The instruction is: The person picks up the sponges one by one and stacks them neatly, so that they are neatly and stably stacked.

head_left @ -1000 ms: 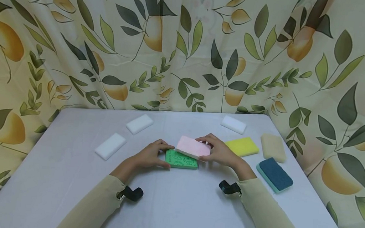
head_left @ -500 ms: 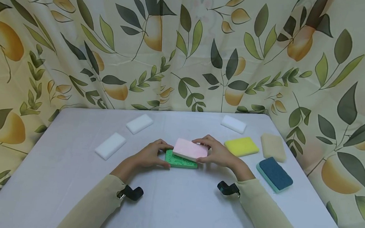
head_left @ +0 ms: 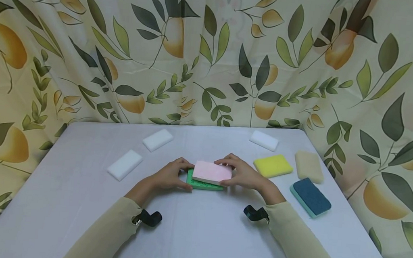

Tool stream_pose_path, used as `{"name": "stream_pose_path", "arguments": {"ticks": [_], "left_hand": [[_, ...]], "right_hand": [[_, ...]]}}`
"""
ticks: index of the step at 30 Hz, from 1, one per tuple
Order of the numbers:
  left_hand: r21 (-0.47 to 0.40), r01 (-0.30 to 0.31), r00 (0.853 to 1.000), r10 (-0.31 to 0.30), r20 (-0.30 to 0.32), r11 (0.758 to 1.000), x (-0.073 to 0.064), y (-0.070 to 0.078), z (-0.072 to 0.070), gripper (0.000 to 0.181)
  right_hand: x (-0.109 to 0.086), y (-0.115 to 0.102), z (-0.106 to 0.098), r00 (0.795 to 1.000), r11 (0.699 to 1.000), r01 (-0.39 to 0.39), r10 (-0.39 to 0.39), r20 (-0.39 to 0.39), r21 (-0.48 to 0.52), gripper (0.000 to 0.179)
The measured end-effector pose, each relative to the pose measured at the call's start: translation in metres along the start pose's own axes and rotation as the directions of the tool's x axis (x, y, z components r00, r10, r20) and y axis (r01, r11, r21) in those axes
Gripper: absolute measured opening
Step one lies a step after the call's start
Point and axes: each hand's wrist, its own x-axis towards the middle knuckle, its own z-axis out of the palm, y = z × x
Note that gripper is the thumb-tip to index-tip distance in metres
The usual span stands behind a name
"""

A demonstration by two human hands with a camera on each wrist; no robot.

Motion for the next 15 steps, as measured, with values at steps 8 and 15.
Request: {"name": "stream_pose_path", "arguments": {"ticks": [8, 15], "left_hand": [[0.008, 0.002, 1.000, -0.002, -0.004, 1.000, 0.0013, -0.0022, 0.0013, 0.078], [0.030, -0.013, 1.000, 0.013, -0.002, 0.999, 0.0021, -0.0032, 0.0000, 0.078]], "right_hand": [[0.0036, 0.0018, 0.0040, 1.000, 1.000, 0.012, -0.012, 0.006, -0.013, 0.059], [0.0055, 0.0013, 0.0057, 0.999, 0.999, 0.032, -0.032, 0.016, 0.011, 0.059]]}}
